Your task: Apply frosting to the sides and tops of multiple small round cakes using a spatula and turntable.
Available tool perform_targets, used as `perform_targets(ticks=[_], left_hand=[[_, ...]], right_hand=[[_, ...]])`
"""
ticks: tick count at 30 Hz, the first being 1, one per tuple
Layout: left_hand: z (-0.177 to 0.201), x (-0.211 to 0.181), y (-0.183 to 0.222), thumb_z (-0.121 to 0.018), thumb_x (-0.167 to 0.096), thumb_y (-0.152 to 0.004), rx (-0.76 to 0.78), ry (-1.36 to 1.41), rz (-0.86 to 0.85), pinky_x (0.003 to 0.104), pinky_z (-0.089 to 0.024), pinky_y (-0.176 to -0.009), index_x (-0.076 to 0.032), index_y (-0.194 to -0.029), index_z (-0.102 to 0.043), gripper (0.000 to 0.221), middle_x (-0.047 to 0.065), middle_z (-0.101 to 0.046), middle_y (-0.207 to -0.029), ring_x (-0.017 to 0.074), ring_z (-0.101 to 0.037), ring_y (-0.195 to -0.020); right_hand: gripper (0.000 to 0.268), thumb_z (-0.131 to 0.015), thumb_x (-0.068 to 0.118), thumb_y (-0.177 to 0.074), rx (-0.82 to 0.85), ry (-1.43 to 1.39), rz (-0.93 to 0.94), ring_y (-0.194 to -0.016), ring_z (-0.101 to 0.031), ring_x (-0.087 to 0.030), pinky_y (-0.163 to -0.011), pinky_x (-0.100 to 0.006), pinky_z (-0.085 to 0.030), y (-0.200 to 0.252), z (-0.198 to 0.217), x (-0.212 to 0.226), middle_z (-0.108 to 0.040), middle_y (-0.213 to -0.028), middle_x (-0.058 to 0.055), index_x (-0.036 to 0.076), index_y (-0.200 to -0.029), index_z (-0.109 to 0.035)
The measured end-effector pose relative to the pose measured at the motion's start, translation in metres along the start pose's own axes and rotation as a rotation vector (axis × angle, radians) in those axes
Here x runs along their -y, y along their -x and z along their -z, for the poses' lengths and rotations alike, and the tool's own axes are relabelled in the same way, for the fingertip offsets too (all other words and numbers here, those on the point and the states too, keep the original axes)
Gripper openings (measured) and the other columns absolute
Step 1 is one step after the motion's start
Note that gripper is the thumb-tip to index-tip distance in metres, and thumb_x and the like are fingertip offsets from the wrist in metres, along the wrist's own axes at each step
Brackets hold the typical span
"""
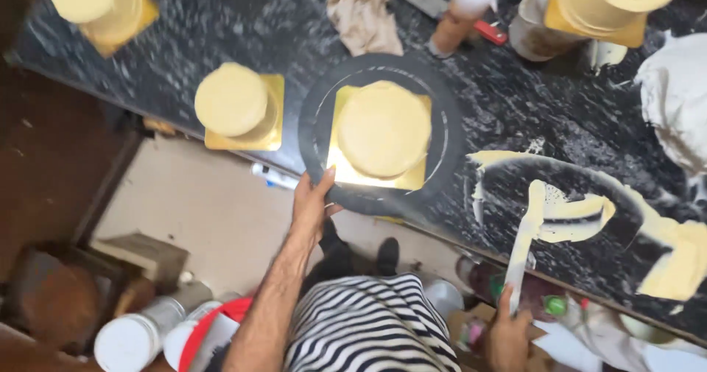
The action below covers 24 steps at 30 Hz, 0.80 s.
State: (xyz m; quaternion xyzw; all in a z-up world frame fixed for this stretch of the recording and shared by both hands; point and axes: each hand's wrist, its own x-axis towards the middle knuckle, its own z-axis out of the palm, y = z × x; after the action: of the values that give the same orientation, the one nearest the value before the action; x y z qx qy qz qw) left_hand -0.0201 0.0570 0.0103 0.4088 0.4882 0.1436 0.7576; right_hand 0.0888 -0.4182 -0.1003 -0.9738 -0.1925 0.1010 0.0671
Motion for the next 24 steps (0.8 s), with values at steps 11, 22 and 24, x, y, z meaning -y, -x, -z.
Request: perform_targets(ticks=[11, 22, 24], left_hand=[[0.026, -0.059, -0.120, -0.069, -0.044, -0.100, -0.152, -0.236, -0.213, 0.036, -0.040, -0.113, 0.009, -0.150, -0.034, 0.081, 0.021, -0.051, -0.148, 0.0259, -0.052, -0.134], [-0.064, 0.108, 0.086, -0.070, -0.002, -0.088, 0.299, 0.000, 0.233, 0.034, -0.063, -0.084, -0.005, -0.129, -0.056, 0.043, 0.005, -0.066, -0.117, 0.0185, -0.069, -0.105], [-0.053, 0.115, 0.073, -0.066, 0.001, -0.087, 0.268, -0.001, 0.246, 0.033, -0.061, -0.084, -0.006, -0.130, -0.057, 0.044, 0.005, -0.067, -0.116, 0.0180, -0.069, -0.103]], right_hand=[[0.062, -0.042, 0.013, -0.102, 0.419, -0.967, -0.054, -0.047, -0.063, -0.011, -0.045, -0.028, -0.055, -0.053, 0.157, 0.195, -0.077, -0.080, -0.007, 0.024, -0.161, -0.025], [0.062, -0.045, 0.015, -0.101, 0.516, -0.786, -0.135, -0.045, -0.064, -0.015, -0.045, -0.033, -0.055, -0.046, 0.165, 0.218, -0.073, -0.069, -0.008, 0.023, -0.160, -0.027], [0.062, -0.045, 0.014, -0.101, 0.506, -0.767, -0.113, -0.045, -0.063, -0.017, -0.045, -0.033, -0.055, -0.048, 0.162, 0.218, -0.073, -0.069, -0.009, 0.022, -0.160, -0.028]])
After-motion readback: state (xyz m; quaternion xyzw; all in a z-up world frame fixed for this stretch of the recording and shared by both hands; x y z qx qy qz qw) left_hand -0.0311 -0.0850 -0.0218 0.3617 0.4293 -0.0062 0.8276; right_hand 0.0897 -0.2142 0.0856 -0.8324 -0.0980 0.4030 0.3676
